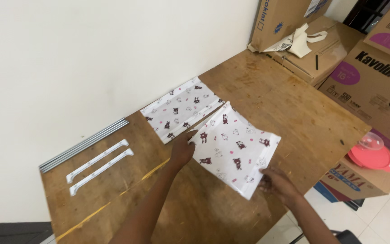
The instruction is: The person disassembles a small, multi-tiered fabric storage rack. They remove the top shelf unit, then systematically detach the metal rods and fabric shelves from the frame, placing the components on a wooden table.
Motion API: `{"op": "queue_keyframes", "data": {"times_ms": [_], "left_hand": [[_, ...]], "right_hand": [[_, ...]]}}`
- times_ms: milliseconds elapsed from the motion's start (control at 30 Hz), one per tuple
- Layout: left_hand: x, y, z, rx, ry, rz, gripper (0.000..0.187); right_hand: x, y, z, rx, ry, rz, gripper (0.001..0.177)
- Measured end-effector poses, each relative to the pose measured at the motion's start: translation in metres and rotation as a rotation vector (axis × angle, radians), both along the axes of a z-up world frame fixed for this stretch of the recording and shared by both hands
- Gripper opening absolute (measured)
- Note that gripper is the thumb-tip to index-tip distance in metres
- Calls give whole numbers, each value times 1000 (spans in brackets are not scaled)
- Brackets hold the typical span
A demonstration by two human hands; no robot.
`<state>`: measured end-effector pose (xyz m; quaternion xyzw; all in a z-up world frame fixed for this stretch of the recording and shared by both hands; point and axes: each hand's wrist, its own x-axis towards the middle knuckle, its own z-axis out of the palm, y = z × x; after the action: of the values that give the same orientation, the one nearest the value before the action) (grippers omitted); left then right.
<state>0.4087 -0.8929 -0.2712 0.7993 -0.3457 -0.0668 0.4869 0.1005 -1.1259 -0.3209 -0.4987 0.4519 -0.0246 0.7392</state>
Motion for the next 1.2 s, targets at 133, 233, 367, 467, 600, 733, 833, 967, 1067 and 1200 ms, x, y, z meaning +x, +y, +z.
{"op": "queue_keyframes", "data": {"times_ms": [133, 233, 367, 467, 600, 733, 833, 967, 1067, 1200], "left_hand": [[29, -41, -37, 237, -12, 118, 51], [47, -67, -58, 362, -38, 226, 45], [56, -87, -79, 499, -129, 341, 36], [51, -96, -87, 524, -171, 414, 34], [26, -99, -85, 498, -318, 365, 36], [-9, -92, -75, 524, -450, 16, 43], [-43, -86, -78, 675, -338, -169, 50], [-64, -72, -87, 603, -412, -189, 64], [-71, -64, -81, 567, -485, -137, 63], [-89, -71, -31, 302, -373, 85, 54]], "right_hand": [[19, -18, -28, 74, -45, -5, 23], [37, -19, -40, 96, -24, -28, 25], [53, -12, -46, 86, -24, -32, 27], [61, -9, -43, 114, -3, -26, 27], [68, -10, -39, 116, 67, -1, 26], [74, -14, -42, 38, 83, -14, 28], [73, -17, -48, 25, 62, -34, 30], [72, -21, -54, -37, 89, -45, 28], [65, -21, -49, -101, 89, -123, 28], [74, -17, -9, -257, -25, -267, 34]]}}
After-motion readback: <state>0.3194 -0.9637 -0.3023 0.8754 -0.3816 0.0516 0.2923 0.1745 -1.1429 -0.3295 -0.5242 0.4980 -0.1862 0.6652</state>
